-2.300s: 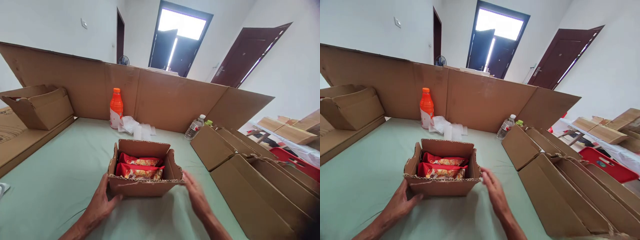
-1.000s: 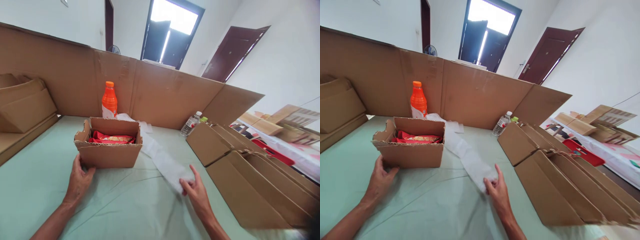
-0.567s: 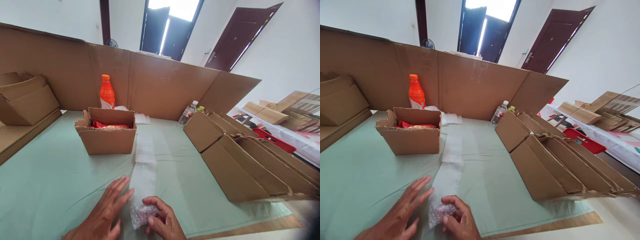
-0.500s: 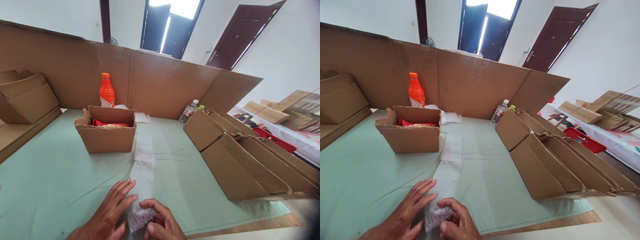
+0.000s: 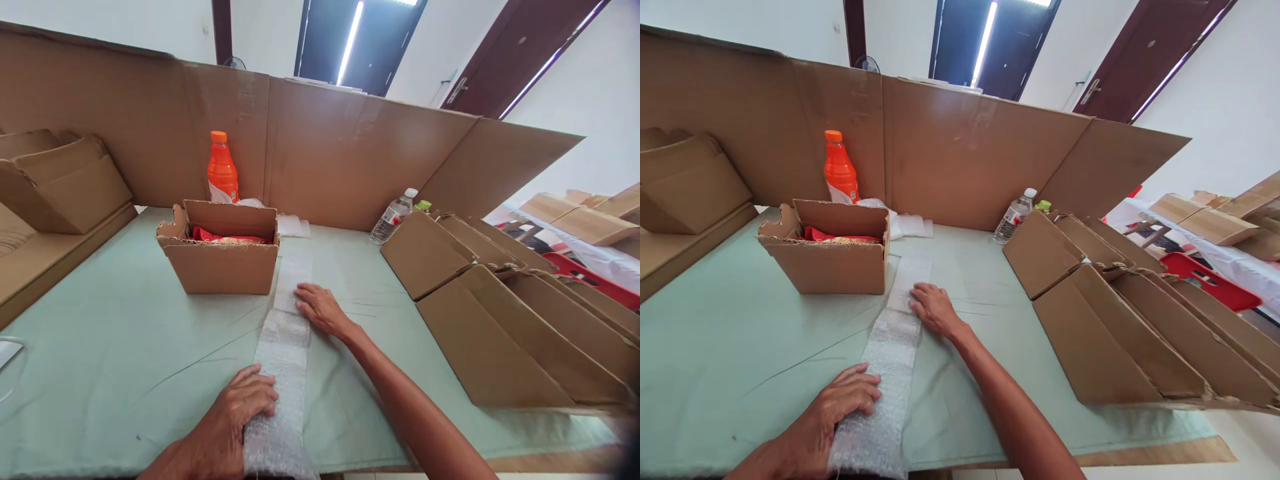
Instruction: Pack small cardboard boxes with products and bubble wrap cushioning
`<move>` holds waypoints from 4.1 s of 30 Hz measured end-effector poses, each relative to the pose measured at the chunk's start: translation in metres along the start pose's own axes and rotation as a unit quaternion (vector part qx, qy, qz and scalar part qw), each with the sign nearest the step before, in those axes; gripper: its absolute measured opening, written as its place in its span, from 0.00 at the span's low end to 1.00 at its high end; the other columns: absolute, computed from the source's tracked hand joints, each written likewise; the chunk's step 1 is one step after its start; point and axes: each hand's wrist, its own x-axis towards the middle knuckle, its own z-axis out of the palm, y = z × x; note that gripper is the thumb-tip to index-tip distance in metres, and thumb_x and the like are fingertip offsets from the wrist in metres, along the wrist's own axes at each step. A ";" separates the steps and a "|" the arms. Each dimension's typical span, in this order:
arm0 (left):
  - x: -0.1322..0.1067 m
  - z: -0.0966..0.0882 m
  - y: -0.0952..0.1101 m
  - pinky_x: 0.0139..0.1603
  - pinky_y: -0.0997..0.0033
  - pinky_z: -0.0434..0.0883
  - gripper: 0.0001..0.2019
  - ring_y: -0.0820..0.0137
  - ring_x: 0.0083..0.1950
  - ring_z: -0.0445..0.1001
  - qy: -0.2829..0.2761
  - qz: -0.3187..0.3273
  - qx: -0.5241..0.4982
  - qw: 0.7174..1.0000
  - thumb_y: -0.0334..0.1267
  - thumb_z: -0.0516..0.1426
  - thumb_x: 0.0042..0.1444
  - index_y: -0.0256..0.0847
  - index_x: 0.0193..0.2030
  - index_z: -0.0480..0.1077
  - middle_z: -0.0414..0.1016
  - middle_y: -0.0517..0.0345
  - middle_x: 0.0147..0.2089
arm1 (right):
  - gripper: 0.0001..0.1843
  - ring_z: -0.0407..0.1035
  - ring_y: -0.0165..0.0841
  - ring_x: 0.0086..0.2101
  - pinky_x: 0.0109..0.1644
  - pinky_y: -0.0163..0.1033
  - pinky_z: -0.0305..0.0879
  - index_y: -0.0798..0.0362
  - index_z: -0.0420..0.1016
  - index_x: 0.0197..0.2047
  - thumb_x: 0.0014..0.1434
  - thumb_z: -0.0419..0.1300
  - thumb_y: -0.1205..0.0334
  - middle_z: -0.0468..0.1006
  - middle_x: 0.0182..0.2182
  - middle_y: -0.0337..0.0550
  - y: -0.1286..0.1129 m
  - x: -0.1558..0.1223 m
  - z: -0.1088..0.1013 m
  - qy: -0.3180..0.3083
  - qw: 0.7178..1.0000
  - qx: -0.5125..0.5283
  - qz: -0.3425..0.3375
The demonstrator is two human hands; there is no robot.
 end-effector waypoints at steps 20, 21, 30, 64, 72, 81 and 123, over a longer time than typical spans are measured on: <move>0.020 -0.041 0.017 0.31 0.72 0.60 0.10 0.71 0.30 0.66 -0.003 -0.197 -0.037 0.980 0.34 0.50 0.58 0.41 0.27 0.68 0.70 0.61 0.27 | 0.16 0.71 0.41 0.57 0.61 0.53 0.66 0.48 0.76 0.54 0.66 0.55 0.63 0.78 0.56 0.49 -0.040 -0.092 0.025 0.078 0.984 0.150 -0.063; 0.025 -0.043 0.015 0.30 0.72 0.58 0.09 0.71 0.29 0.65 -0.002 -0.218 -0.021 0.976 0.34 0.51 0.58 0.41 0.28 0.68 0.69 0.62 0.27 | 0.15 0.73 0.41 0.55 0.59 0.52 0.68 0.48 0.76 0.54 0.66 0.55 0.62 0.79 0.54 0.47 -0.039 -0.096 0.020 0.120 0.979 0.160 -0.029; 0.047 -0.036 -0.005 0.34 0.70 0.64 0.28 0.67 0.31 0.71 -0.032 -0.237 0.070 0.969 0.35 0.53 0.58 0.42 0.67 0.61 0.73 0.64 0.29 | 0.23 0.70 0.44 0.54 0.55 0.51 0.66 0.50 0.69 0.58 0.60 0.61 0.66 0.76 0.55 0.51 -0.086 -0.145 0.020 0.129 0.984 0.048 -0.111; 0.002 -0.001 -0.017 0.45 0.67 0.76 0.26 0.65 0.45 0.79 0.192 0.041 0.167 0.966 0.31 0.54 0.61 0.49 0.66 0.62 0.81 0.54 0.45 | 0.15 0.74 0.36 0.46 0.57 0.44 0.63 0.47 0.76 0.52 0.63 0.59 0.67 0.82 0.46 0.39 -0.091 -0.128 0.043 0.014 0.992 0.119 0.037; 0.021 0.004 -0.040 0.53 0.53 0.77 0.22 0.57 0.53 0.78 0.220 -0.058 0.191 0.955 0.33 0.55 0.57 0.43 0.59 0.71 0.79 0.49 0.53 | 0.21 0.65 0.51 0.58 0.60 0.59 0.62 0.55 0.72 0.56 0.61 0.63 0.57 0.72 0.60 0.55 -0.092 -0.105 0.040 0.047 0.998 -0.014 0.039; 0.002 -0.010 -0.012 0.56 0.60 0.76 0.39 0.64 0.52 0.78 0.118 -0.114 0.000 0.986 0.25 0.53 0.49 0.47 0.70 0.56 0.76 0.50 0.54 | 0.21 0.73 0.38 0.48 0.52 0.43 0.71 0.49 0.65 0.55 0.58 0.58 0.70 0.77 0.51 0.48 -0.080 -0.130 0.058 0.079 0.983 0.163 -0.034; 0.045 -0.159 -0.025 0.63 0.47 0.62 0.22 0.67 0.47 0.74 0.371 0.084 0.378 0.844 0.17 0.52 0.60 0.33 0.60 0.65 0.79 0.51 0.44 | 0.06 0.67 0.28 0.25 0.28 0.33 0.51 0.52 0.75 0.30 0.54 0.61 0.72 0.76 0.24 0.36 -0.161 0.151 -0.083 -0.094 0.966 -0.131 -0.201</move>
